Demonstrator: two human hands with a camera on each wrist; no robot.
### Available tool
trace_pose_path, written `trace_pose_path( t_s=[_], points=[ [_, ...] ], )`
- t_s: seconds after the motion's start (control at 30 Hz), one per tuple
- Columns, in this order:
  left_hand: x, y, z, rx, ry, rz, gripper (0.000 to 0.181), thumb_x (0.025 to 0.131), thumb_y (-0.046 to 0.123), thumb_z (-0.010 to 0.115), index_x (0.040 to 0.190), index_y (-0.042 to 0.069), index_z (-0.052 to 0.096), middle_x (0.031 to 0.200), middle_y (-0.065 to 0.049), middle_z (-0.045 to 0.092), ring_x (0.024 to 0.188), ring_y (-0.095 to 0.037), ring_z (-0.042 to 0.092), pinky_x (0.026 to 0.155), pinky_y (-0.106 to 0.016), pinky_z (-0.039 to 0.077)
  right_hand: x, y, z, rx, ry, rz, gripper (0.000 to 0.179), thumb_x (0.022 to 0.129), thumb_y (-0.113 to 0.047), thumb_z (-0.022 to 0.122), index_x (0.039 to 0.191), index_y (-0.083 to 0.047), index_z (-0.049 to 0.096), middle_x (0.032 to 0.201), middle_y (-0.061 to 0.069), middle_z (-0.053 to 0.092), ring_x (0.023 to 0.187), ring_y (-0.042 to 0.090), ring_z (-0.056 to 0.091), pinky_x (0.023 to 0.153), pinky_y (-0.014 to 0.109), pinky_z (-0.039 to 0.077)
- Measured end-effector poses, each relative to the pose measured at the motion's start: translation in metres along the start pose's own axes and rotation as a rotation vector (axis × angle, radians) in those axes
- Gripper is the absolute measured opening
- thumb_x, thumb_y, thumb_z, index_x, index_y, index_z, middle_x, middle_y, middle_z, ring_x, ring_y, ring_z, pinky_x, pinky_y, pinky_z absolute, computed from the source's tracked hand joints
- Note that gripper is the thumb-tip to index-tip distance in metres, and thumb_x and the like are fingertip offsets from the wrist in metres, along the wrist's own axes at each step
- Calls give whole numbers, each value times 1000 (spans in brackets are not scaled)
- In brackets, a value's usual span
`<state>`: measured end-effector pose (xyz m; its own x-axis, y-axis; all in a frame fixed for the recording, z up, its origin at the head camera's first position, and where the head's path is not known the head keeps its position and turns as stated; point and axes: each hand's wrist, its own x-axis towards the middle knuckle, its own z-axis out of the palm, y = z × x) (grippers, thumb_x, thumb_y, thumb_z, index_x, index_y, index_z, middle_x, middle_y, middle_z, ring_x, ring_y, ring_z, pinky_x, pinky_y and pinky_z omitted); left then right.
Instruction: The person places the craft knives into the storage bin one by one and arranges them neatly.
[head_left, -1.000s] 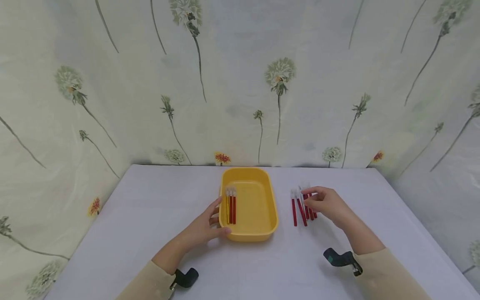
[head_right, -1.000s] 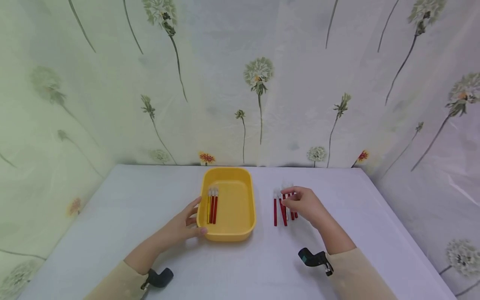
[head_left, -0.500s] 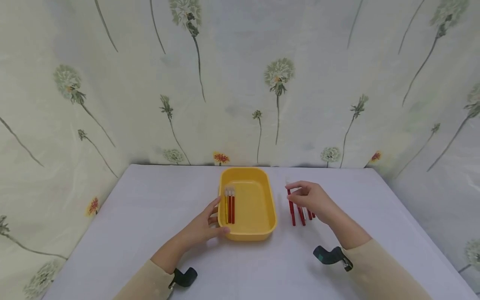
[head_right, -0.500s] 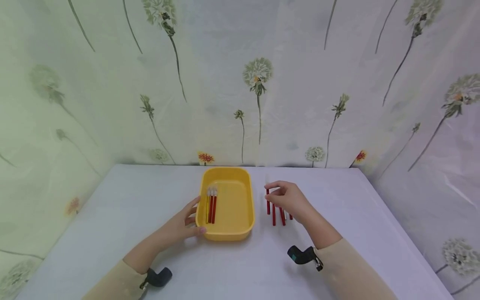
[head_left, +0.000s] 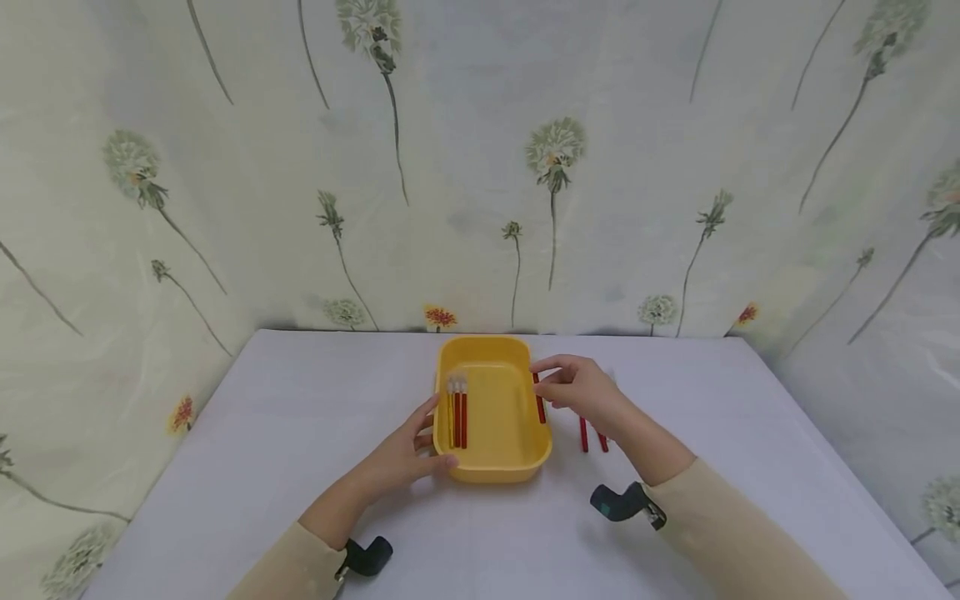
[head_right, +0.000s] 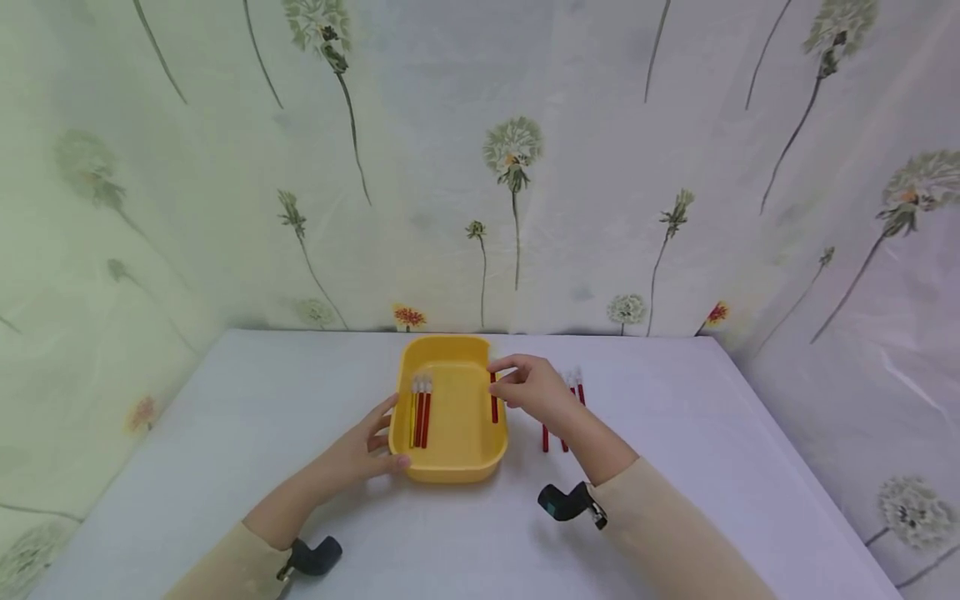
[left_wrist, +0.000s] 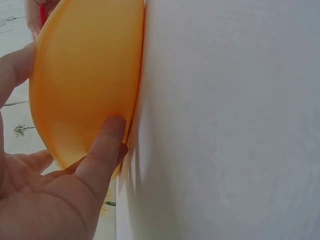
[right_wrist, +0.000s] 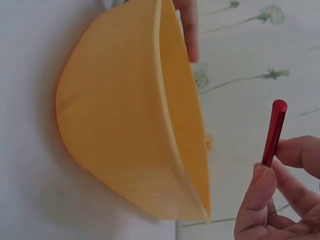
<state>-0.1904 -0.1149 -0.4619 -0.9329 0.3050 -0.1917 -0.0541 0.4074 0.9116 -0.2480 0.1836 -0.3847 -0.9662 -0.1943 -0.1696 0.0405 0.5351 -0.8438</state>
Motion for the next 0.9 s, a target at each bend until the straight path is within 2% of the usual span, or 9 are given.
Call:
trace_pose_path(
  t_s=[0.17,0.57,0.9],
  points=[
    [-1,1,0,4,5,-6,109,77,49,84,161,30,16,158,-12,34,139,-34,44,107,-54,42,8,-2,14,29,-15,-7,38,94,-16,71,131,-9,64,102,9,70,92,24,65,87,36,58],
    [-1,1,-1,15,-7,9,107,81,47,82,162,27,15,157,-13,35,139,-35,44,107,-55,42,24,-9,44,67,-44,-2,37,93,-16,73,128,-7,66,103,9,71,98,35,65,87,36,58],
    [0,0,-2,5,-15,13,106,81,46,82,162,27,15,157,-14,34,139,-36,43,107,-55,42,39,-9,65,68,-68,15,32,93,-14,72,125,-9,68,100,8,72,91,28,66,85,34,58]
  ],
)
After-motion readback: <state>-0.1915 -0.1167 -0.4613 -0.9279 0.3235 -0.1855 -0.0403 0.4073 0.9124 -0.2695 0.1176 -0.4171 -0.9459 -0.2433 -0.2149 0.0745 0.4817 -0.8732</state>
